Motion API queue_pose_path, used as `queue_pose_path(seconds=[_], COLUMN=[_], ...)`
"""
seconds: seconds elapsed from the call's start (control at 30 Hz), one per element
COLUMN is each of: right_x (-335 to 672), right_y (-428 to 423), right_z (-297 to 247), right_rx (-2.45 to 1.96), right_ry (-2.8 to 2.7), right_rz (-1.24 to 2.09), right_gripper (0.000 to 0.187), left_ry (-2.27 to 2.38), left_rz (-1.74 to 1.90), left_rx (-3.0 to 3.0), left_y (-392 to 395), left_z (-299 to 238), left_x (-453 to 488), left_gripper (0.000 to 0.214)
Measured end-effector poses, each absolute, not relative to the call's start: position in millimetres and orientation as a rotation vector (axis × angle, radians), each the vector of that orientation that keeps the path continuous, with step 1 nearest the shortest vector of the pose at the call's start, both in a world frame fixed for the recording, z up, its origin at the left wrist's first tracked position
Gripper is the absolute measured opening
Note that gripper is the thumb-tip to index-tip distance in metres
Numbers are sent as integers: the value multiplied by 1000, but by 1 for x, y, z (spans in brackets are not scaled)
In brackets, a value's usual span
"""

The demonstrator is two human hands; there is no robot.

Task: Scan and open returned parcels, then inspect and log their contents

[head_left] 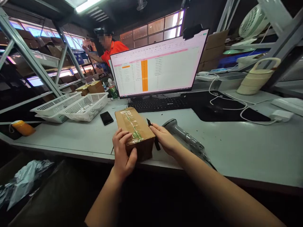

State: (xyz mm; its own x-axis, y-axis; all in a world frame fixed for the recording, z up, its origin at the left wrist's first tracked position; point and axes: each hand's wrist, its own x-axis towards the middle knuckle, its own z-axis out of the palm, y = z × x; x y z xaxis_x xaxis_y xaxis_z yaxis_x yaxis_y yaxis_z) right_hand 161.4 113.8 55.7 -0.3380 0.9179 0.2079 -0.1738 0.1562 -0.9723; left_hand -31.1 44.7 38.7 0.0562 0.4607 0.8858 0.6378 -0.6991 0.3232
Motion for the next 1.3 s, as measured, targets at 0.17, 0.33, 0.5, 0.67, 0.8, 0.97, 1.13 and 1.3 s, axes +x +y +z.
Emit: queue_pose_path(seconds=[0.17, 0.33, 0.5, 0.67, 0.8, 0.97, 1.13, 1.3], right_x=[191, 193, 181, 172, 169, 164, 166, 185], right_y=[74, 29, 20, 20, 19, 16, 17, 27], right_z=[81, 93, 87, 88, 88, 86, 88, 90], right_rx=[-841, -656, -677, -716, -740, -760, -807, -891], right_ry=[-1799, -2071, -2045, -2027, -2009, -1997, -2008, -2008], right_rz=[412, -263, -536, -583, -580, -576, -611, -688], right_gripper=[38, 34, 26, 25, 27, 27, 24, 24], left_ry=[-1117, -1137, -1179, -1285, -1226, -1220, -1182, -1095], left_rz=[-1648, -1819, -2019, -2034, -2028, -1954, -1906, -1872], left_rx=[-2115, -2170, -2094, -1980, -2051, -2042, -2041, -1983], left_y=[49, 55, 53, 54, 55, 54, 57, 63], left_z=[46, 48, 44, 46, 47, 46, 46, 44], left_x=[-31, -26, -12, -7, -11, -13, -11, -9], left_gripper=[39, 33, 29, 29, 30, 28, 24, 21])
